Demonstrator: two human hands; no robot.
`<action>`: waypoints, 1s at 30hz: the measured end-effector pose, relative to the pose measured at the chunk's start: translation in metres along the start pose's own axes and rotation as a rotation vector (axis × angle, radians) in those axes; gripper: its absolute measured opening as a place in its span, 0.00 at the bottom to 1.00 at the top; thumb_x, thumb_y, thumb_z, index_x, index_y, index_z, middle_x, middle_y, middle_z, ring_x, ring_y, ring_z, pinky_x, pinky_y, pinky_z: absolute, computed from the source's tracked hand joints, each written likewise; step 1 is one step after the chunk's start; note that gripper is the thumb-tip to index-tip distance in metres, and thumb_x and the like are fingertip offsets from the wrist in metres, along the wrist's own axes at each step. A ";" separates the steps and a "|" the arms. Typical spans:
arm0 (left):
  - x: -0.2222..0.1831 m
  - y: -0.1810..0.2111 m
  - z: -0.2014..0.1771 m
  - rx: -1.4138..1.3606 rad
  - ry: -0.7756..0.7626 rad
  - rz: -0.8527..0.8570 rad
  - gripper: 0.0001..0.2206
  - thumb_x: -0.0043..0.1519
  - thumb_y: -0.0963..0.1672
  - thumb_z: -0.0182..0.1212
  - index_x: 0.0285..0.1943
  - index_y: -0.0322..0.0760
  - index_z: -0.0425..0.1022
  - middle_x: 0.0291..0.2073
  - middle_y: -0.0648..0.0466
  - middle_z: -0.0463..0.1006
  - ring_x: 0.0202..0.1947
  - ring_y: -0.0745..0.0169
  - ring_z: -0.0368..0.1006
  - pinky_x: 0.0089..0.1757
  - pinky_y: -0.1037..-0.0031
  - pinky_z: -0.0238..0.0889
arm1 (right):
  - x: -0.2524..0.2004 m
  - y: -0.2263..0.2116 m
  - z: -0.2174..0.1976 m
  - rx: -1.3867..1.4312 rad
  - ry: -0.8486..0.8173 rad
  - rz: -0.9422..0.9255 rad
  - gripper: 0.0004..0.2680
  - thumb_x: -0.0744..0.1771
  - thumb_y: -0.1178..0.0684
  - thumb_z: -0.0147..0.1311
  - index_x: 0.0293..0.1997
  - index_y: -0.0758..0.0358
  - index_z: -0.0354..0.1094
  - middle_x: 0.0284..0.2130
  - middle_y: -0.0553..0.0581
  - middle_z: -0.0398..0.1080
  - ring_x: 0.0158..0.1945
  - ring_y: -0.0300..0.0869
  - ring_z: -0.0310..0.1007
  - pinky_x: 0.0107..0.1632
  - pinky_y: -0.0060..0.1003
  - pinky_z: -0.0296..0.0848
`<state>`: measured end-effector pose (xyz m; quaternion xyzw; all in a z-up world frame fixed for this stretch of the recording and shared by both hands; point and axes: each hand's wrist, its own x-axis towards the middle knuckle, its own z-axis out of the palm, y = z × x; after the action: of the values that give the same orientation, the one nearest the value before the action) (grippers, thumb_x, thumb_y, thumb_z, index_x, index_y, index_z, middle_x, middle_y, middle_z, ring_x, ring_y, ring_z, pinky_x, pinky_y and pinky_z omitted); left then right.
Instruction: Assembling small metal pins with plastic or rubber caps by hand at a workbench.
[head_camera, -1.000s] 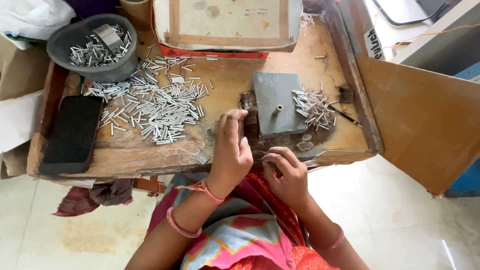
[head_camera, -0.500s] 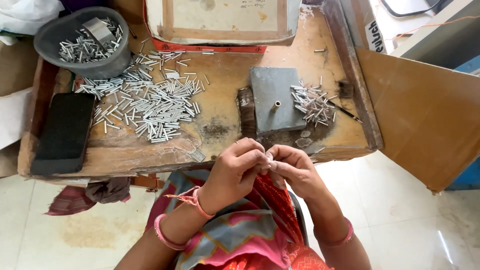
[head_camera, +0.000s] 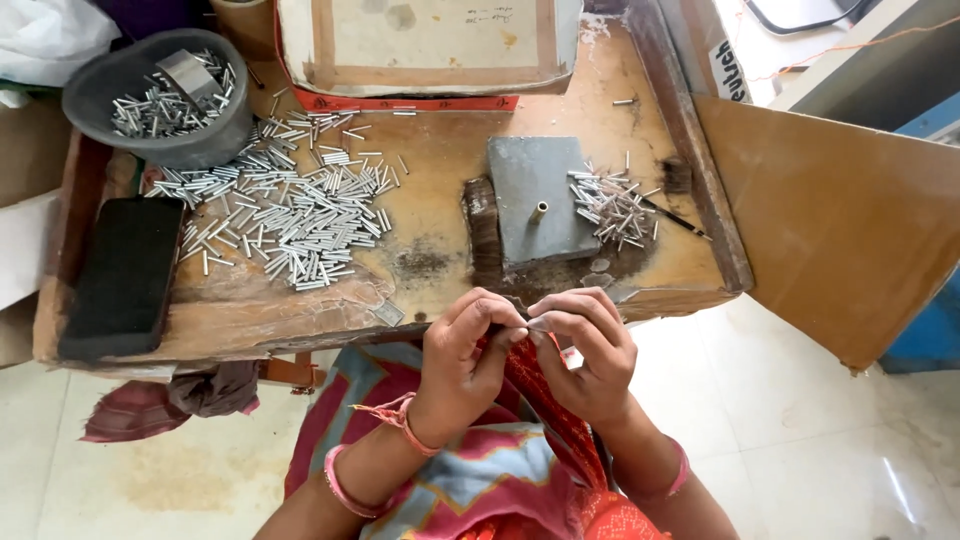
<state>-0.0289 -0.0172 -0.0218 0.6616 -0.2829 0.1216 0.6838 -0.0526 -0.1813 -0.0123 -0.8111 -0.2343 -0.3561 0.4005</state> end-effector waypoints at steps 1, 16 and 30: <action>-0.001 -0.001 0.001 0.002 0.004 0.003 0.08 0.58 0.32 0.60 0.42 0.32 0.72 0.35 0.50 0.75 0.35 0.57 0.75 0.38 0.73 0.70 | 0.001 0.000 0.003 0.002 -0.001 -0.004 0.06 0.63 0.66 0.62 0.39 0.67 0.70 0.40 0.58 0.74 0.43 0.48 0.74 0.44 0.37 0.75; 0.010 -0.015 -0.054 0.336 0.370 0.048 0.07 0.60 0.34 0.62 0.42 0.33 0.71 0.33 0.54 0.74 0.34 0.67 0.69 0.39 0.77 0.65 | 0.038 0.024 0.048 -0.515 -0.300 -0.190 0.07 0.63 0.59 0.59 0.43 0.66 0.70 0.53 0.61 0.68 0.65 0.56 0.66 0.70 0.53 0.59; -0.011 -0.050 -0.030 -0.385 -0.123 -0.418 0.02 0.67 0.36 0.60 0.41 0.29 0.73 0.32 0.60 0.73 0.34 0.71 0.67 0.37 0.79 0.62 | 0.008 0.006 0.017 0.087 -0.141 -0.031 0.05 0.64 0.67 0.61 0.41 0.69 0.73 0.36 0.60 0.74 0.37 0.46 0.76 0.40 0.35 0.75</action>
<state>-0.0042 0.0099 -0.0684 0.5697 -0.1991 -0.1181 0.7886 -0.0372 -0.1694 -0.0166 -0.8122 -0.2900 -0.2937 0.4123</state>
